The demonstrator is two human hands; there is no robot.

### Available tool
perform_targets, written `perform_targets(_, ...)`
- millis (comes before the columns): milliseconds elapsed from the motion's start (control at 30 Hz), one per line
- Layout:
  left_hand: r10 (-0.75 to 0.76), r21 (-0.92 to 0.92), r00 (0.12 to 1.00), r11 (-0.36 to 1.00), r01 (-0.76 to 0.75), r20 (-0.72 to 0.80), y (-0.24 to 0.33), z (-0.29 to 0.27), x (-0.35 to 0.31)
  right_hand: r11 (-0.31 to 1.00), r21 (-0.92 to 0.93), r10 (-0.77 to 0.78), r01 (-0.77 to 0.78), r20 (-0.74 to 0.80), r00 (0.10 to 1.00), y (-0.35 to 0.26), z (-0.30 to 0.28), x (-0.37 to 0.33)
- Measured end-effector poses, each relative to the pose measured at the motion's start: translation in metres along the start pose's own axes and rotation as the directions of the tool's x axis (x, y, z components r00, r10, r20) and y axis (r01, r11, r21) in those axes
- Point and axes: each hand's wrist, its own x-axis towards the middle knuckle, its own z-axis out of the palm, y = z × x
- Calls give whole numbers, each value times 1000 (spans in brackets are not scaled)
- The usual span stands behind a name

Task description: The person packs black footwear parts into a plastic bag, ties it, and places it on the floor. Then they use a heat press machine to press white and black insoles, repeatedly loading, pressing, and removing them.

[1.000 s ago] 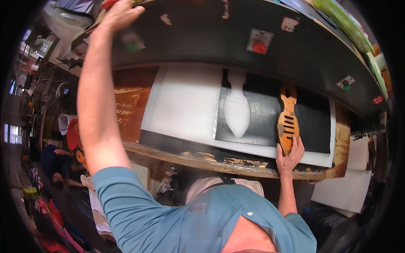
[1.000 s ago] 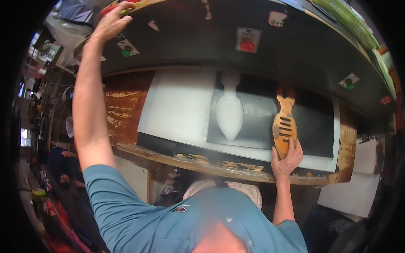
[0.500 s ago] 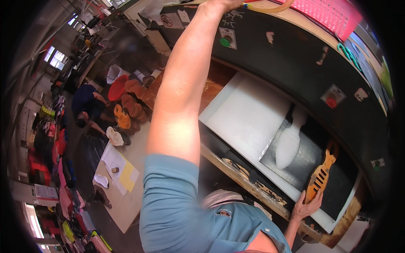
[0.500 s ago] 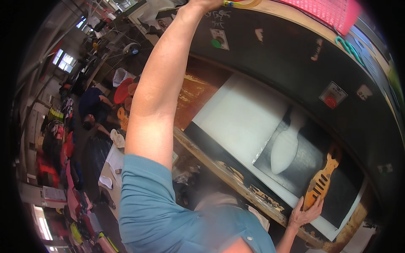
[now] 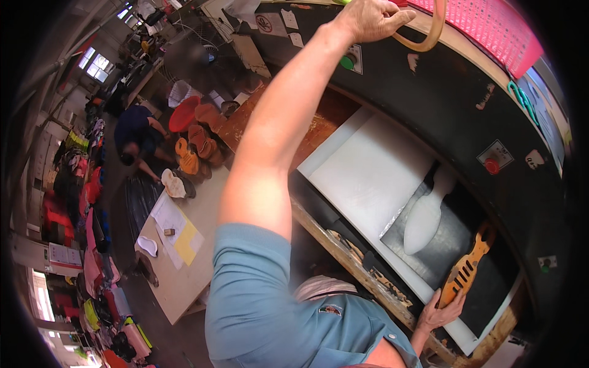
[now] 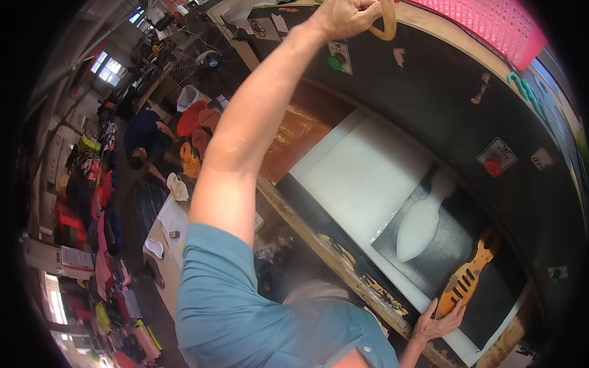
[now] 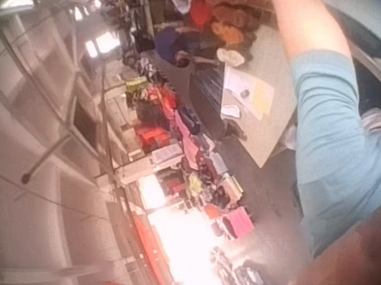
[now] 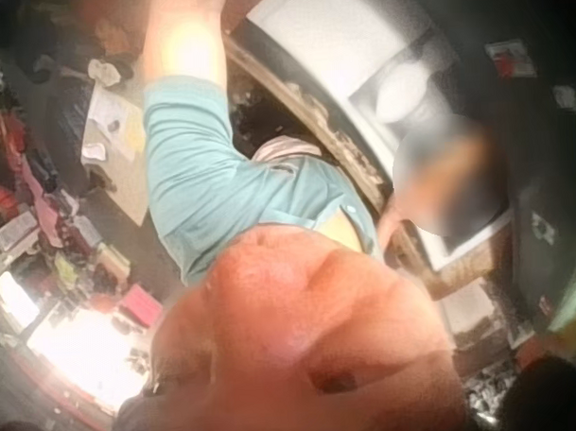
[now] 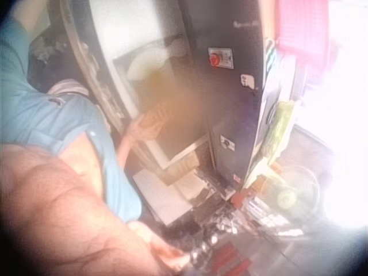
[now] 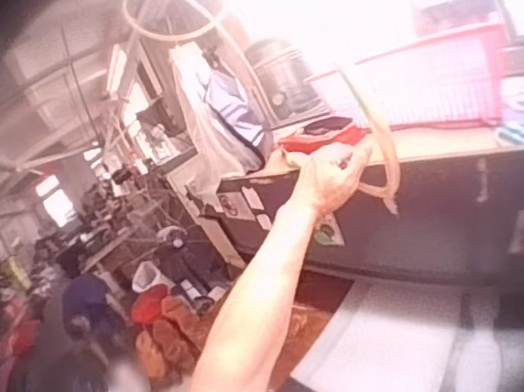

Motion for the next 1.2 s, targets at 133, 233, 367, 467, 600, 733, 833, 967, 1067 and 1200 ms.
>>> perform_targets(133, 233, 73, 858, 972, -225, -459, -5, 33, -16, 1000, 4, -24, 24, -9, 1000, 2, 1, 0)
perform_targets(233, 121, 113, 795, 991, -67, -594, -12, 46, -10, 999, -17, -29, 29, -12, 1000, 2, 2, 1)
perform_targets(367, 215, 168, 865, 974, -154, -454, -17, 50, -25, 999, -20, -28, 28, -4, 1000, 2, 1, 0)
perform_targets(467, 281, 204, 885, 954, -218, -370, -21, 48, -44, 999, -5, -42, 42, -11, 999, 2, 0, 0)
perform_targets(600, 312, 266, 915, 933, -243, -257, -31, 29, -53, 999, 18, -37, 37, -8, 999, 3, 0, 0)
perform_targets(733, 340, 323, 940, 894, -310, -37, -42, 4, -70, 999, 18, -32, 32, -11, 999, 4, 2, 0)
perform_targets(833, 377, 398, 926, 846, -354, 23, -48, 3, -83, 1000, 7, -25, 25, -10, 1000, 5, 3, 0)
perform_targets(967, 339, 483, 939, 815, -320, 50, -53, -5, -96, 999, -10, -34, 34, -7, 999, 7, 4, 0)
perform_targets(1067, 412, 514, 892, 814, -270, -184, -51, -19, -96, 999, -29, -46, 45, -16, 999, 9, 5, 0)
perform_targets(1200, 273, 356, 919, 920, -162, -286, -44, -33, -86, 999, 5, -51, 51, 4, 999, 11, 5, -1)
